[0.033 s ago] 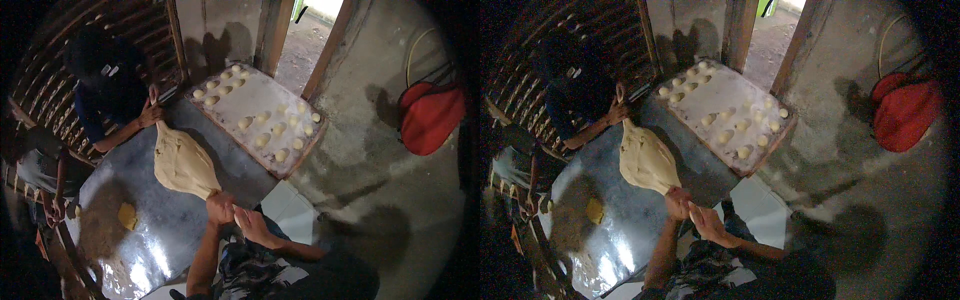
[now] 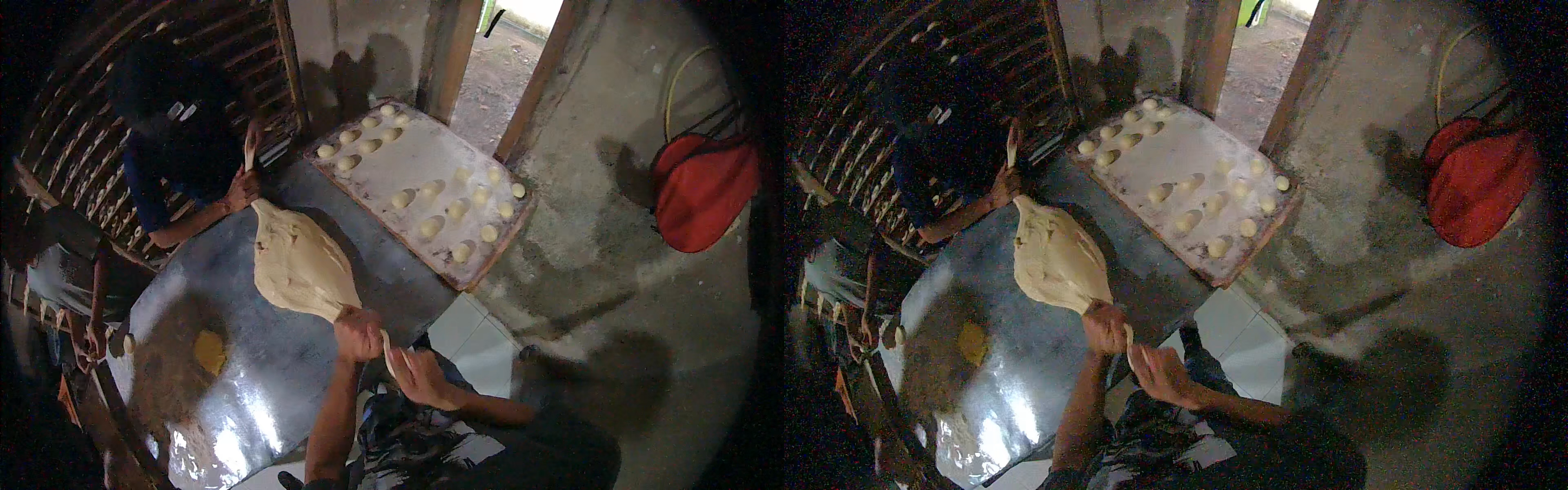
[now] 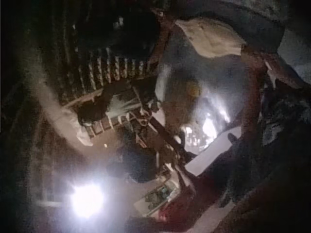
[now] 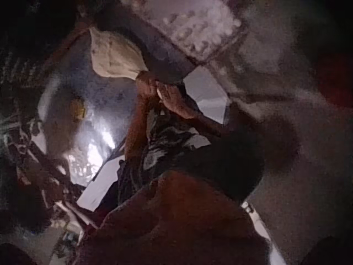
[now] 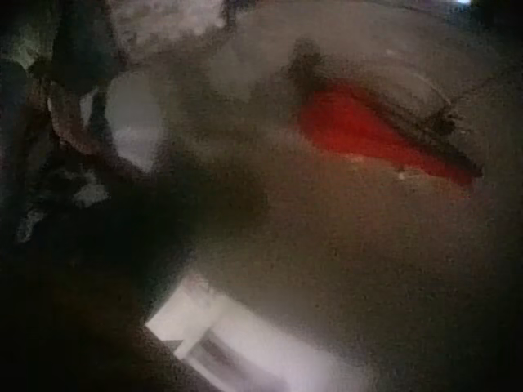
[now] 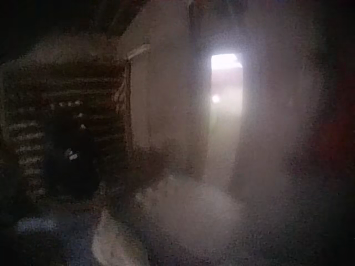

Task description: The person tears off pieces of dough from a large mass on a metal table, rolls them into balls, and places them on a floured tray. Other workers are also shaping dough and arranging pieces on racks in the background.

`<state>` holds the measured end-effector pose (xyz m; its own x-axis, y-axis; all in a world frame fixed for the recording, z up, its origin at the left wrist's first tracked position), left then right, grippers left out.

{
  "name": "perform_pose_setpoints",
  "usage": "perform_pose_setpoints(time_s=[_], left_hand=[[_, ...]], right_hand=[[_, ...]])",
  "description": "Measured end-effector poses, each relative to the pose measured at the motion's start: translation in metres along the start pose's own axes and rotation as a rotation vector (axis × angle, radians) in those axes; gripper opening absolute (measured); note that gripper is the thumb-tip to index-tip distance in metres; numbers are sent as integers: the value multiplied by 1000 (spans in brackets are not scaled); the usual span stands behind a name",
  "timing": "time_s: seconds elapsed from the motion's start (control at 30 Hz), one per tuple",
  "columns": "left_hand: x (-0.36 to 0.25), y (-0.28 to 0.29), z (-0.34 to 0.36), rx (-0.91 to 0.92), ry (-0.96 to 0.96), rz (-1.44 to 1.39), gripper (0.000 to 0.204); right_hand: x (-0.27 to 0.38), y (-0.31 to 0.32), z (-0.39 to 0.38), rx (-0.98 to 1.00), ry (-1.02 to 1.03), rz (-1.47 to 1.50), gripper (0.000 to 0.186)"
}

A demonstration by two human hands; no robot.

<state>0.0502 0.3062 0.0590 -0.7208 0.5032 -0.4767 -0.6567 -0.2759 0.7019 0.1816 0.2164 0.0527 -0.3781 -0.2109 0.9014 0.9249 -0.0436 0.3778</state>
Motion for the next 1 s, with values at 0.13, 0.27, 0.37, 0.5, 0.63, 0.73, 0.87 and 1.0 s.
perform_pose_setpoints(time_s=[0.13,0.27,0.37,0.5,0.63,0.73,0.87,1.0], left_hand=[[66,41,-17,-220,53,-40,16],[39,72,-14,-112,78,-45,10],[39,60,-35,37,103,-47,26],[40,86,-47,-18,159,6,24],[45,101,-60,-21,186,115,32],[29,99,-50,-28,175,119,37],[40,117,-60,-298,274,232,39],[15,71,-33,211,703,65,21]], right_hand=[[56,15,1,20,317,-263,9],[-30,-27,49,120,392,-1017,57],[-42,-63,148,-175,204,-944,66],[-50,-76,64,107,291,-399,68],[-42,-27,112,-93,364,-930,70],[-72,-77,137,-253,262,-778,66],[-54,-35,50,67,361,-634,36],[-79,-10,87,-92,-307,-395,33]])
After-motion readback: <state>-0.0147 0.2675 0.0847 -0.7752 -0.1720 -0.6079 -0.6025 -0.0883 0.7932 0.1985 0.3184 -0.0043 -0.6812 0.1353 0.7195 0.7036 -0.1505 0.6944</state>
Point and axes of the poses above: each hand's wrist, its own z-axis towards the middle knuckle, its own y-axis out of the back of the hand, x = y × z, the point moved 7 cm from there along z, towards the middle knuckle, and after that the axes turned 14 degrees about -x, right-handed, at the moved point
